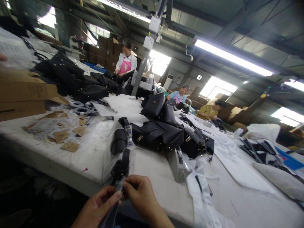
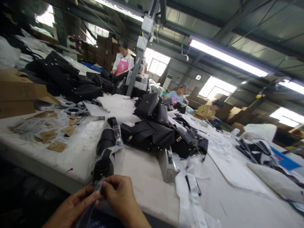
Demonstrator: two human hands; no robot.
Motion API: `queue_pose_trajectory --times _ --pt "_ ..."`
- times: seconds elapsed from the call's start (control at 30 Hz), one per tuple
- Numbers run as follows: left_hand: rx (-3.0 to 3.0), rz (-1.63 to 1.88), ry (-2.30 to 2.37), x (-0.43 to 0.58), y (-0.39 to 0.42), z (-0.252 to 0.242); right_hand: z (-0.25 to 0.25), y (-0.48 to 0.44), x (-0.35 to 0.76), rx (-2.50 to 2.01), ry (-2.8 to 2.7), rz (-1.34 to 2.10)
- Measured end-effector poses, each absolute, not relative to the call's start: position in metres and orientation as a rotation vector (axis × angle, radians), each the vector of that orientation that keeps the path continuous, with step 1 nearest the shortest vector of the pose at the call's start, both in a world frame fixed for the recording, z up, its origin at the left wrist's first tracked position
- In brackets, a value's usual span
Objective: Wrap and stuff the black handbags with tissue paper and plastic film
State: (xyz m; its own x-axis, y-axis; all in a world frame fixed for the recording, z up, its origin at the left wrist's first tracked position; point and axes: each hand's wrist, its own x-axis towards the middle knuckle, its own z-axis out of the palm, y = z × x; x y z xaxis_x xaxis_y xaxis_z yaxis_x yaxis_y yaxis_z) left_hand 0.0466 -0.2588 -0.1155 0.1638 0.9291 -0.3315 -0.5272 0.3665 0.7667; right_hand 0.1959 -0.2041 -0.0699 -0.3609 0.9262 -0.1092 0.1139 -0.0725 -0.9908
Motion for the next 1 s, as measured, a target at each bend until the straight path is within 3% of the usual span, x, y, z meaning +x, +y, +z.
queue_pose_trajectory --times 0.4,0.77,1.0 --pt "0.515 1.069 0.906 0.043 -0.256 -0.121 -0.051 -0.203 0.189 -1.395 -1.860 1.216" --pt "0.601 1.237 1.098 0.058 -0.262 -0.106 -0.066 -0.218 0.199 -1.134 -1.331 1.467" --pt "0.721 1.335 1.157 0.060 -0.258 -0.109 -0.068 -0.229 0.155 -1.407 -1.411 1.011"
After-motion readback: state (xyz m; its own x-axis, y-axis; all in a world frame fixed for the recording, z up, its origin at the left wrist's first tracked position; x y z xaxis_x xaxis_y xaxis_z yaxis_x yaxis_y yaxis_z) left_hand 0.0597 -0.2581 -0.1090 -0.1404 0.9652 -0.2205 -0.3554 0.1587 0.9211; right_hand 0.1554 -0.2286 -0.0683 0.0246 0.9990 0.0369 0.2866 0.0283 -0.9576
